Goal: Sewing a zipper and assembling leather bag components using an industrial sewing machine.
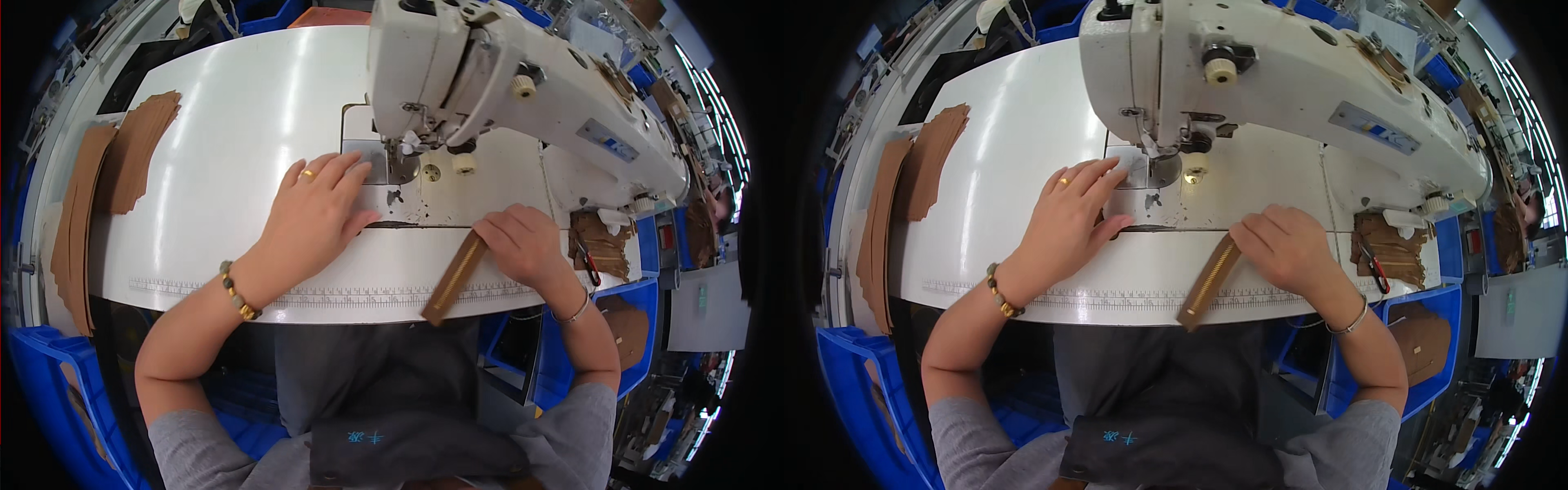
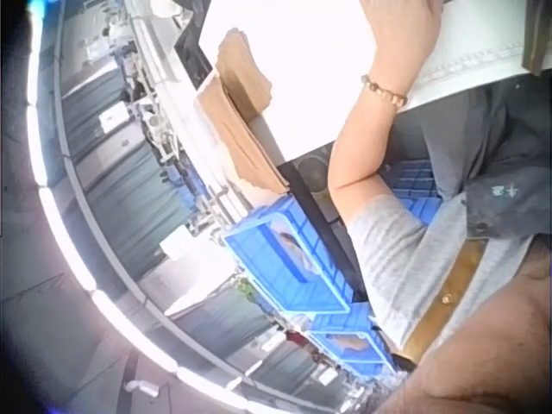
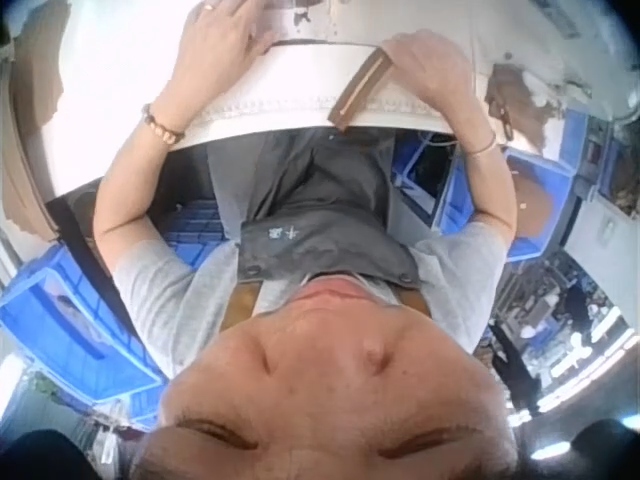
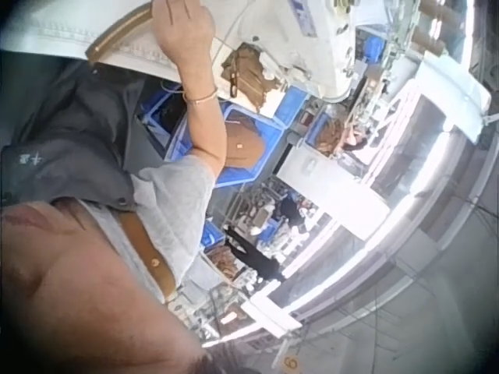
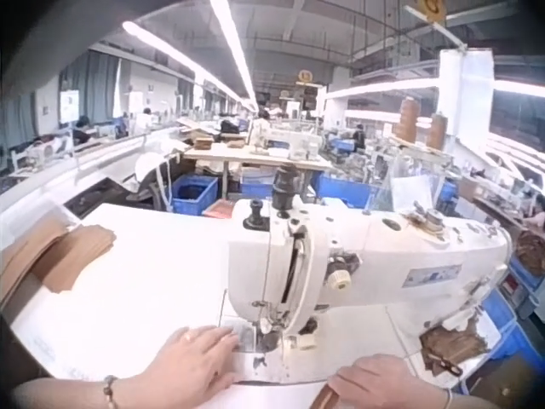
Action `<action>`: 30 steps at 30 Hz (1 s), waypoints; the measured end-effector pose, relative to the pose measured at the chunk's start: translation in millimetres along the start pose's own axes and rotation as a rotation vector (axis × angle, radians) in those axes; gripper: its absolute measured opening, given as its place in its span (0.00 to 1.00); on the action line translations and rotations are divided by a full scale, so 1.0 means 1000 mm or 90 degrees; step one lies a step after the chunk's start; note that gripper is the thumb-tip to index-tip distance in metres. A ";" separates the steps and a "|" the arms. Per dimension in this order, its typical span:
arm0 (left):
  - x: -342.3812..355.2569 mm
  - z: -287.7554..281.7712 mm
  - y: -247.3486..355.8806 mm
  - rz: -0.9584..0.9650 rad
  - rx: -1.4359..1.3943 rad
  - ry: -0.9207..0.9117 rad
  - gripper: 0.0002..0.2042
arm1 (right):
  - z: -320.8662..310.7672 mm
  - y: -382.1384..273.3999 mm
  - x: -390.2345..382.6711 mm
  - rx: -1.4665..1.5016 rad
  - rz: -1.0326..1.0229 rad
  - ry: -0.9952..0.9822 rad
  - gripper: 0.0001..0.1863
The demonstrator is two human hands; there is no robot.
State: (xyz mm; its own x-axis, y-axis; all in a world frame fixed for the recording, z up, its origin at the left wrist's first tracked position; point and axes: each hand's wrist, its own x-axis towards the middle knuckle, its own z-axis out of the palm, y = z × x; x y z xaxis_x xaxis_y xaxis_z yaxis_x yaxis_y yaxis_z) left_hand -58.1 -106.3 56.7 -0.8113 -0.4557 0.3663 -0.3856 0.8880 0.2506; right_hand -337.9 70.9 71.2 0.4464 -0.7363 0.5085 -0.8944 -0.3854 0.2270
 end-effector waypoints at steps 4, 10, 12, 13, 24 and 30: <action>0.019 0.018 0.003 0.022 0.057 -0.014 0.29 | 0.035 0.010 0.033 0.082 -0.007 -0.081 0.15; 0.008 0.015 0.003 0.036 0.147 -0.013 0.27 | 0.072 0.035 0.057 0.201 0.177 -0.180 0.15; 0.006 0.013 0.002 0.027 0.142 -0.015 0.27 | 0.078 0.038 0.059 0.248 0.222 -0.223 0.16; 0.007 0.013 0.001 0.022 0.135 -0.028 0.27 | 0.077 0.038 0.060 0.263 0.223 -0.218 0.15; 0.018 0.019 -0.014 -0.049 0.124 -0.023 0.32 | 0.034 -0.016 0.054 0.028 -0.061 -0.120 0.12; 0.018 0.019 -0.016 -0.080 0.144 -0.004 0.33 | 0.036 0.001 0.055 -0.105 0.069 -0.061 0.13</action>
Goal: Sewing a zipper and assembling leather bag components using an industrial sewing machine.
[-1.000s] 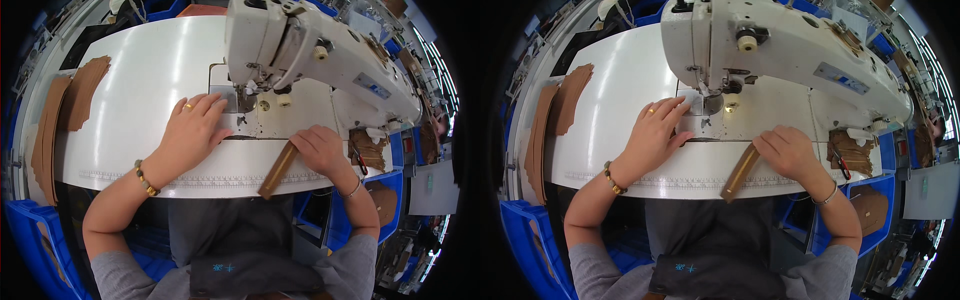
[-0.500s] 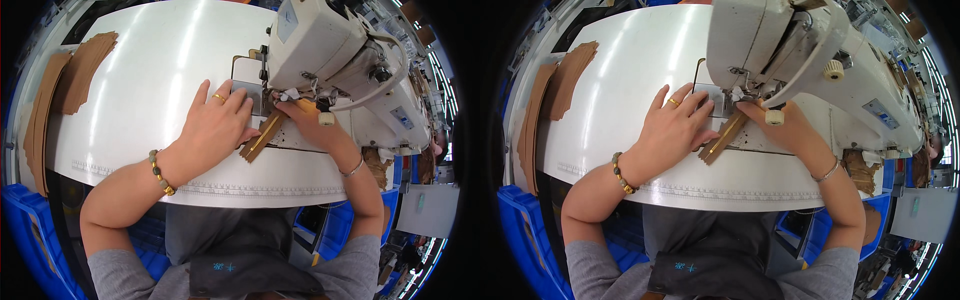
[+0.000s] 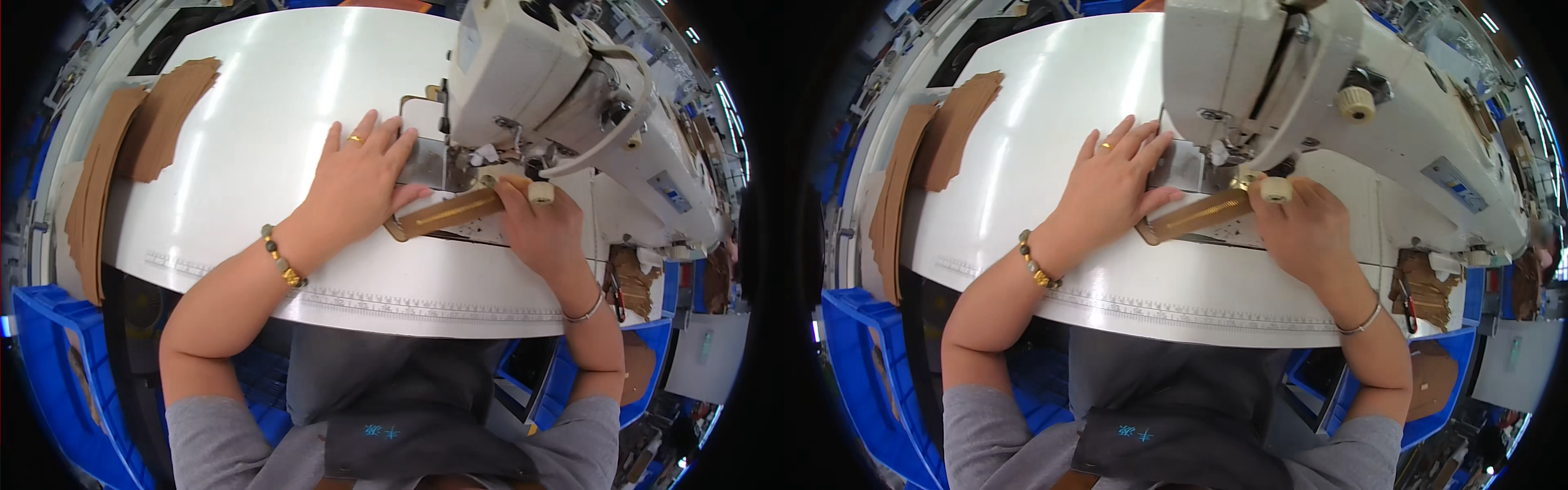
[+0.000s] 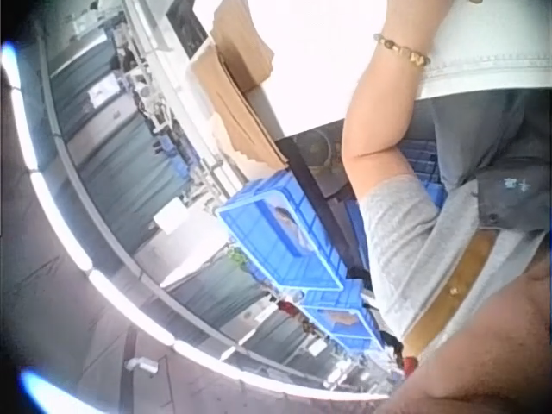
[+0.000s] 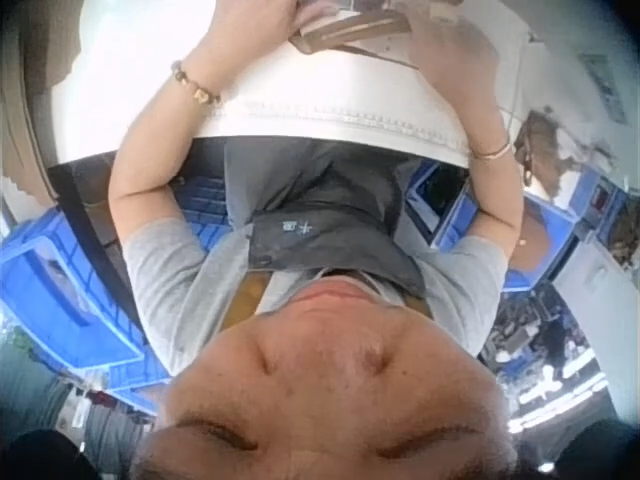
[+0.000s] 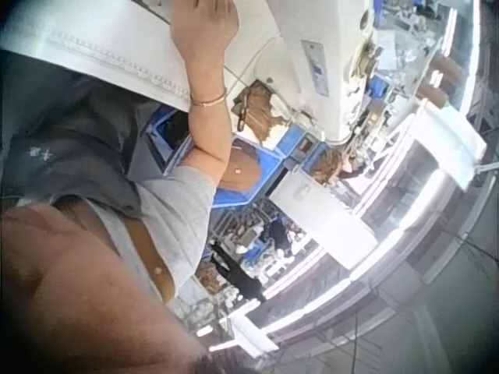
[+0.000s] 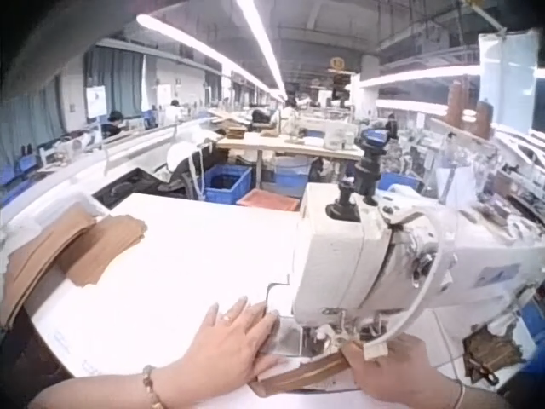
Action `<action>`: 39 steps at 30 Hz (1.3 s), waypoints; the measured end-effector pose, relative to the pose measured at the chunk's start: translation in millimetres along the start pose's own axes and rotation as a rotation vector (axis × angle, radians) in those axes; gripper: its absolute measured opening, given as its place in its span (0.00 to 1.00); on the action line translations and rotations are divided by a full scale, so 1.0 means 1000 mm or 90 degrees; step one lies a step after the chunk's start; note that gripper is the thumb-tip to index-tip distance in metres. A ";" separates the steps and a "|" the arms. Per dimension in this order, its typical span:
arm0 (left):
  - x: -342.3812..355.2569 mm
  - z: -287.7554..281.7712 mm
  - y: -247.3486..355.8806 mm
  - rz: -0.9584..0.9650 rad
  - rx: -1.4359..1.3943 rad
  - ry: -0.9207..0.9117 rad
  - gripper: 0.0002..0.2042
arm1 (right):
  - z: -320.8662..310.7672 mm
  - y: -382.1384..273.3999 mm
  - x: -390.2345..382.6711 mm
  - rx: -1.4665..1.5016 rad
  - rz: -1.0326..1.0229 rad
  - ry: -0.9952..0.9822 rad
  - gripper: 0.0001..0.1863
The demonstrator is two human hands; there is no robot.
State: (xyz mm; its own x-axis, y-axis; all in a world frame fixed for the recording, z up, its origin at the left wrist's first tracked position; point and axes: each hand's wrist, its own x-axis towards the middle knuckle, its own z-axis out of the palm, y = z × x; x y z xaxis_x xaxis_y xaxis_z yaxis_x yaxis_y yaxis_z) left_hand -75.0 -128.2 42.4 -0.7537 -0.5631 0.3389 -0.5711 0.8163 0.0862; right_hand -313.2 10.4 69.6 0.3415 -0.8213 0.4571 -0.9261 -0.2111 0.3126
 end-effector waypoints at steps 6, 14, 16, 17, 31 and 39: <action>-0.018 -0.020 -0.050 -0.048 0.012 0.072 0.14 | -0.005 -0.018 -0.004 0.292 -0.199 0.176 0.12; -0.075 -0.082 -0.203 -0.454 0.311 0.013 0.11 | 0.005 -0.030 -0.005 0.319 -0.256 0.088 0.11; -0.088 -0.082 -0.229 -0.498 0.328 -0.031 0.11 | 0.006 -0.030 -0.005 0.316 -0.261 0.093 0.11; -0.093 -0.080 -0.239 -0.536 0.331 -0.081 0.12 | 0.006 -0.031 -0.005 0.317 -0.258 0.097 0.10; -0.040 -0.120 -0.204 -0.489 -0.402 0.064 0.11 | 0.007 -0.030 -0.007 0.330 -0.247 0.100 0.12; -0.110 -0.081 -0.052 -0.638 -1.156 -0.091 0.13 | 0.000 -0.027 -0.006 0.336 -0.247 0.103 0.12</action>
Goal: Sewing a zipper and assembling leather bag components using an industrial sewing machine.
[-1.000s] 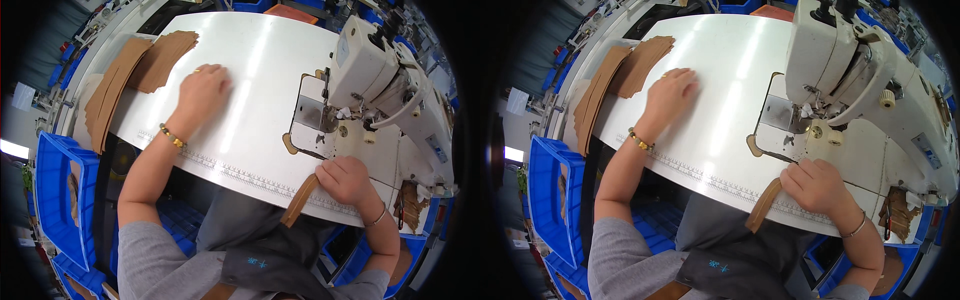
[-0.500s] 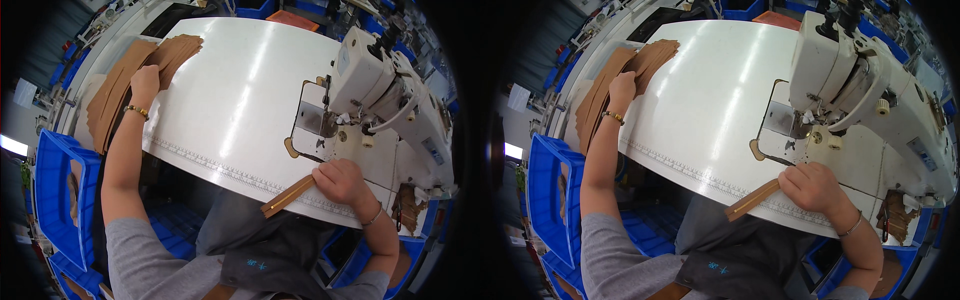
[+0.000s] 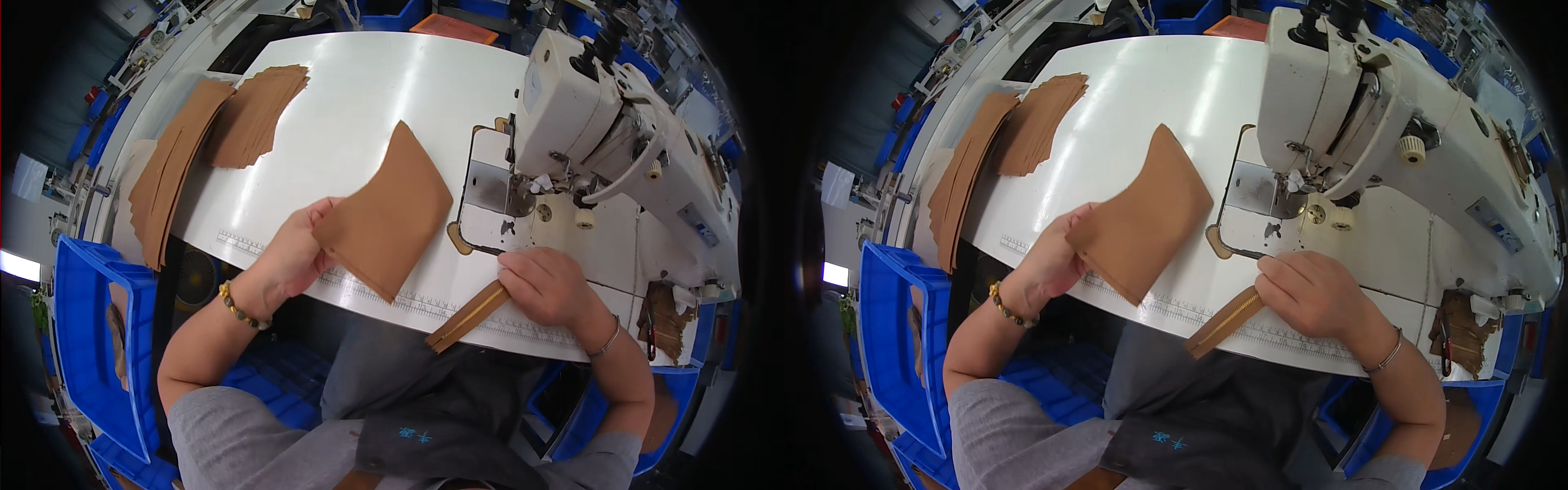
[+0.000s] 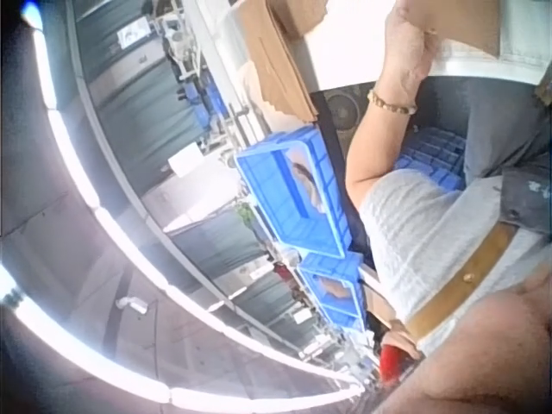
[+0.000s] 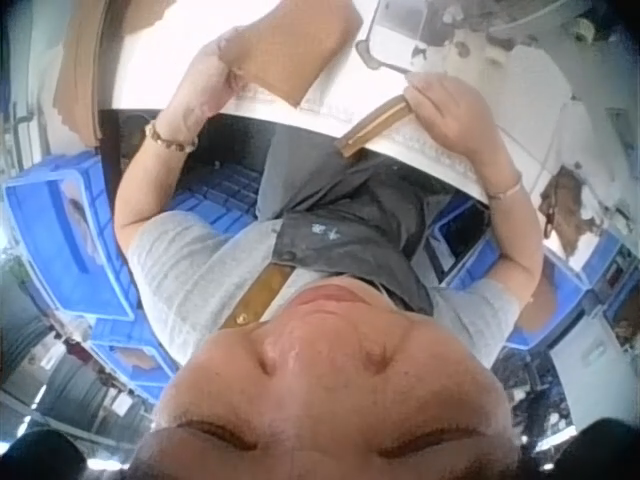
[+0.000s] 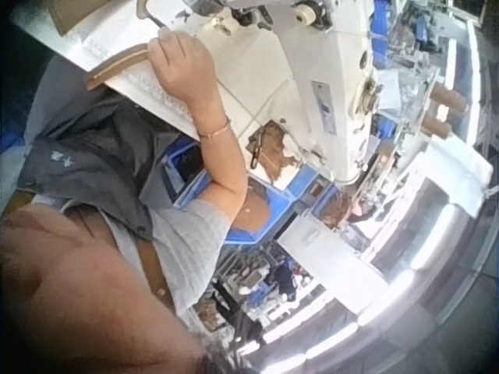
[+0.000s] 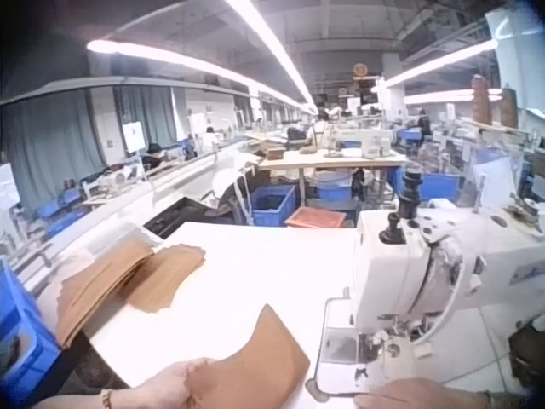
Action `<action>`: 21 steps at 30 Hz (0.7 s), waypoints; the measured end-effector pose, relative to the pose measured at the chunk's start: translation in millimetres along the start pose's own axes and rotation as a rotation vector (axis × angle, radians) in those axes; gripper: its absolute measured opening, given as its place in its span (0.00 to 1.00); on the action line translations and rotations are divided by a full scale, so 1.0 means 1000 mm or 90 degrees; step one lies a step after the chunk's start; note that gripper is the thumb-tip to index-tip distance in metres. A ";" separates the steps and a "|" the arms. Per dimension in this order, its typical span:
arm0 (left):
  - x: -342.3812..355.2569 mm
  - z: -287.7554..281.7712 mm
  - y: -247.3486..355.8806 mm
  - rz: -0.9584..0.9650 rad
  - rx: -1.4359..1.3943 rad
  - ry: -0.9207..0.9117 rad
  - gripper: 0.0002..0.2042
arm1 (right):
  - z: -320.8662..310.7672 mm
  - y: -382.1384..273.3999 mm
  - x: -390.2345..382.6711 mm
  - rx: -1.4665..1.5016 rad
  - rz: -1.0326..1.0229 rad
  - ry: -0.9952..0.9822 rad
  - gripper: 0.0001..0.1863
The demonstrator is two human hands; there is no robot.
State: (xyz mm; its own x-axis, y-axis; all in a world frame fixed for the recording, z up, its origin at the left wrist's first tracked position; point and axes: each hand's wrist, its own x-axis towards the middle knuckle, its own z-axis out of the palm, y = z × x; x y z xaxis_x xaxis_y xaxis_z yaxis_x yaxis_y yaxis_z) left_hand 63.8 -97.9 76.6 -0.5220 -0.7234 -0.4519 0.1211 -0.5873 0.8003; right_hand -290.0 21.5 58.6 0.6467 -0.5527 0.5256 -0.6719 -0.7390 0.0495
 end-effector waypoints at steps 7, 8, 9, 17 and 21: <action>-0.025 0.017 -0.012 0.003 0.421 0.037 0.20 | 0.003 -0.010 0.003 0.060 0.006 -0.052 0.10; -0.025 0.018 -0.010 0.032 0.496 0.019 0.21 | 0.005 -0.011 0.006 0.070 -0.006 -0.061 0.09; -0.025 0.019 -0.010 0.040 0.581 0.012 0.22 | 0.007 -0.011 0.009 0.071 0.000 -0.063 0.09; -0.020 0.034 -0.009 0.073 0.661 -0.004 0.26 | 0.002 0.008 0.036 0.095 -0.046 0.003 0.07; -0.021 0.042 -0.009 0.085 0.732 -0.026 0.29 | -0.016 -0.005 0.022 0.068 -0.054 0.056 0.05</action>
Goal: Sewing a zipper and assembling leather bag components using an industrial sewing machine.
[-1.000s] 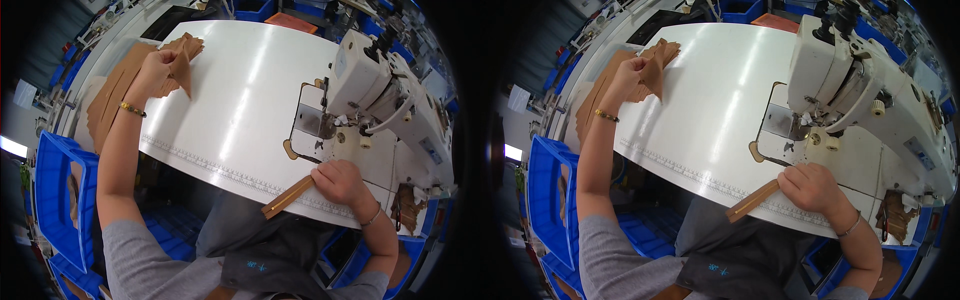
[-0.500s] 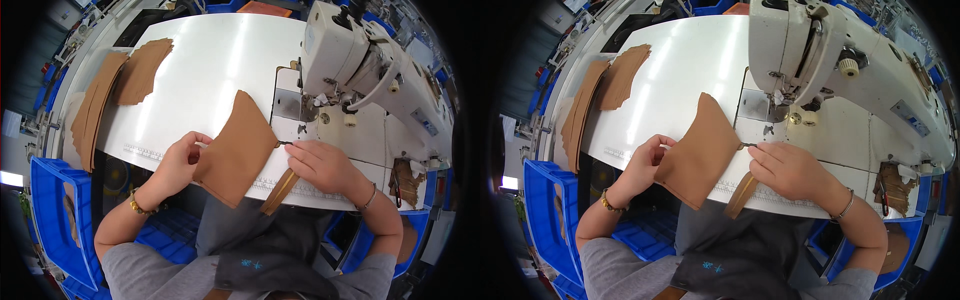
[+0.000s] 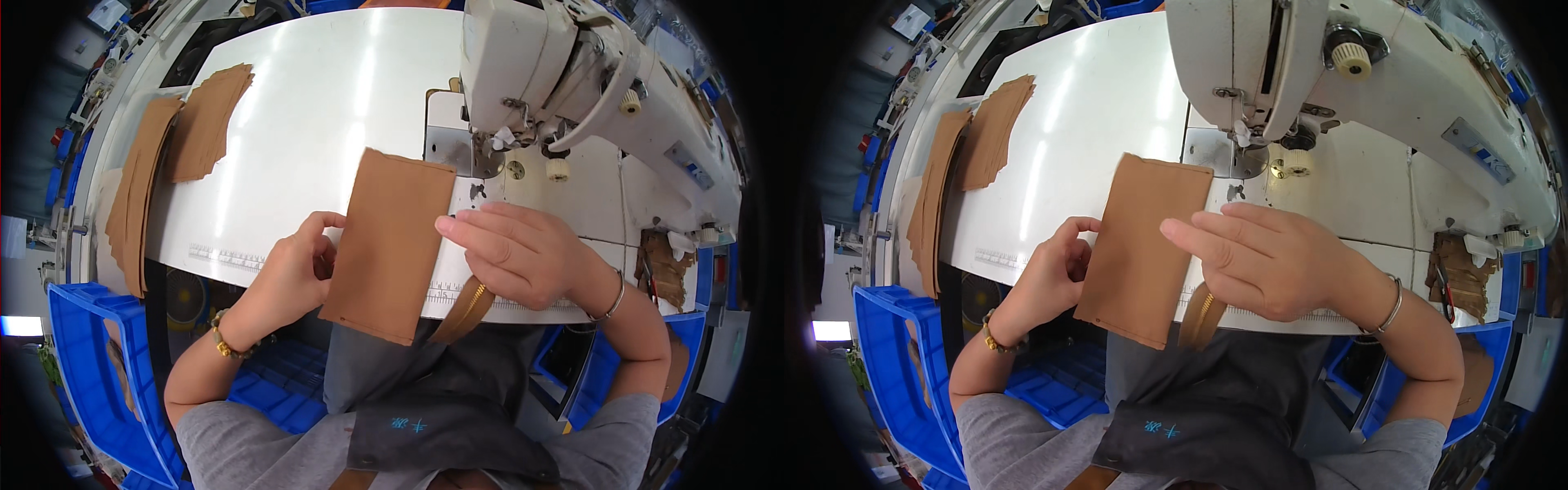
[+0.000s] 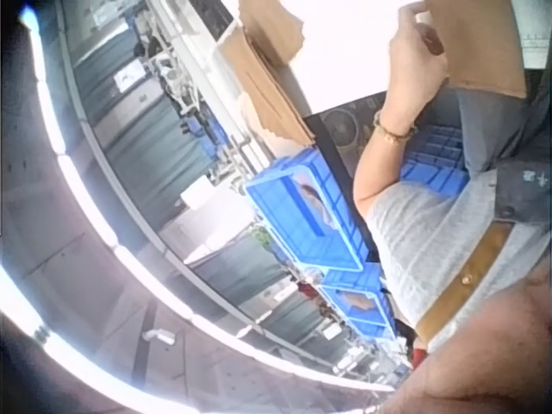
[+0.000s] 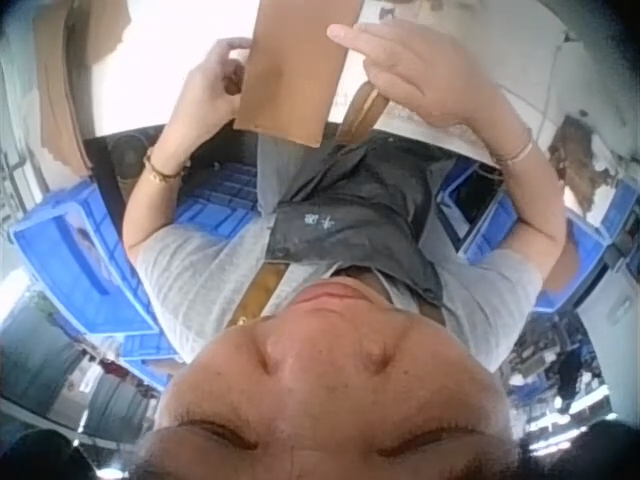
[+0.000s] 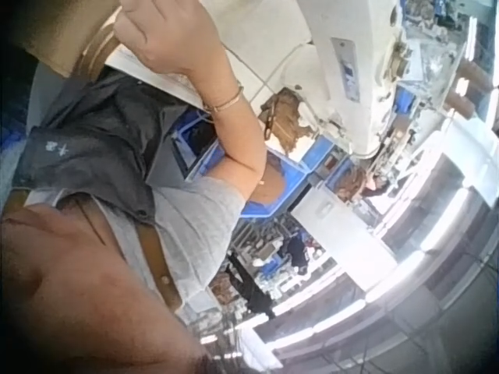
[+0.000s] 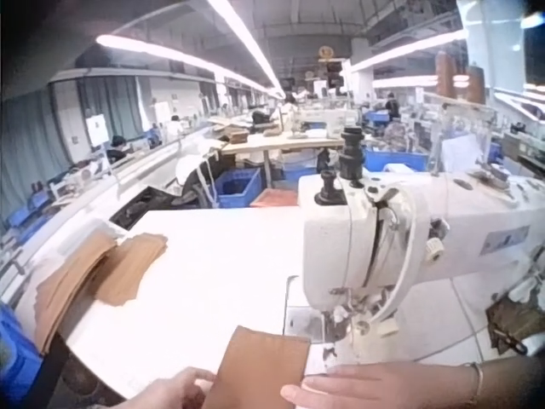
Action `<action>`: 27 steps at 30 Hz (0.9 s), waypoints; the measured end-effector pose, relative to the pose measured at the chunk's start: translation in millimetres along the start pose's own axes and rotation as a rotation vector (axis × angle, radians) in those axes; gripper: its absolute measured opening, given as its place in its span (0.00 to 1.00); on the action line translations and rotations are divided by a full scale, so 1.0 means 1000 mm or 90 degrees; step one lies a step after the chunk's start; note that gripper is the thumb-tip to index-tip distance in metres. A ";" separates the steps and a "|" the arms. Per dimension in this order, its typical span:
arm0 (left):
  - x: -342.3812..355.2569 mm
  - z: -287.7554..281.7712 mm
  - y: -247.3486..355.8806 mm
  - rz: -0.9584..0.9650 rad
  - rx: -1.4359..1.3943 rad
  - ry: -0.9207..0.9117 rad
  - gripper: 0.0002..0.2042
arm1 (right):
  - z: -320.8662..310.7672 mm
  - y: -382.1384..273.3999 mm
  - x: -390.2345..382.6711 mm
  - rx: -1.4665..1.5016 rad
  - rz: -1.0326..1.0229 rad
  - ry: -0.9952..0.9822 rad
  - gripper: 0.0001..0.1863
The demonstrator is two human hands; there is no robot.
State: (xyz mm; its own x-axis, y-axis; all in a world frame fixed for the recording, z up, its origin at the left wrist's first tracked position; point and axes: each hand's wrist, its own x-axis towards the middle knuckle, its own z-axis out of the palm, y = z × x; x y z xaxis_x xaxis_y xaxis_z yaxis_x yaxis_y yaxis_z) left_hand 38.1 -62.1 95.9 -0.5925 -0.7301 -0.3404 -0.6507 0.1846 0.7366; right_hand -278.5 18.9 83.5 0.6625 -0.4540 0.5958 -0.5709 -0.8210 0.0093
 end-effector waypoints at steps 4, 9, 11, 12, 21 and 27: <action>0.007 0.018 0.012 0.089 0.003 -0.037 0.30 | 0.000 -0.007 -0.013 -0.042 0.027 -0.034 0.04; 0.020 0.051 0.032 0.199 0.027 -0.076 0.31 | 0.006 0.018 -0.025 -0.027 0.134 -0.171 0.14; 0.025 0.059 0.038 0.227 0.073 -0.099 0.30 | 0.007 0.021 -0.029 -0.013 0.169 -0.199 0.15; 0.028 0.060 0.040 0.270 0.109 -0.086 0.29 | 0.010 0.022 -0.030 -0.041 0.188 -0.169 0.17; 0.096 0.038 0.044 0.367 0.367 0.112 0.08 | 0.014 0.029 -0.039 -0.054 0.244 -0.115 0.21; 0.109 0.049 0.045 0.392 0.361 0.119 0.09 | 0.016 0.028 -0.041 -0.082 0.281 -0.102 0.21</action>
State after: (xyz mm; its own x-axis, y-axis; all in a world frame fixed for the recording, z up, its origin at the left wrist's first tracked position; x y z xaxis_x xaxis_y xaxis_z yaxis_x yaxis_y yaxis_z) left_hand -78.9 -101.7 63.2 -0.8625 -0.4793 0.1624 -0.4075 0.8481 0.3388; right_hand -313.5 9.3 46.9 0.4043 -0.8052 0.4339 -0.8631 -0.4929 -0.1105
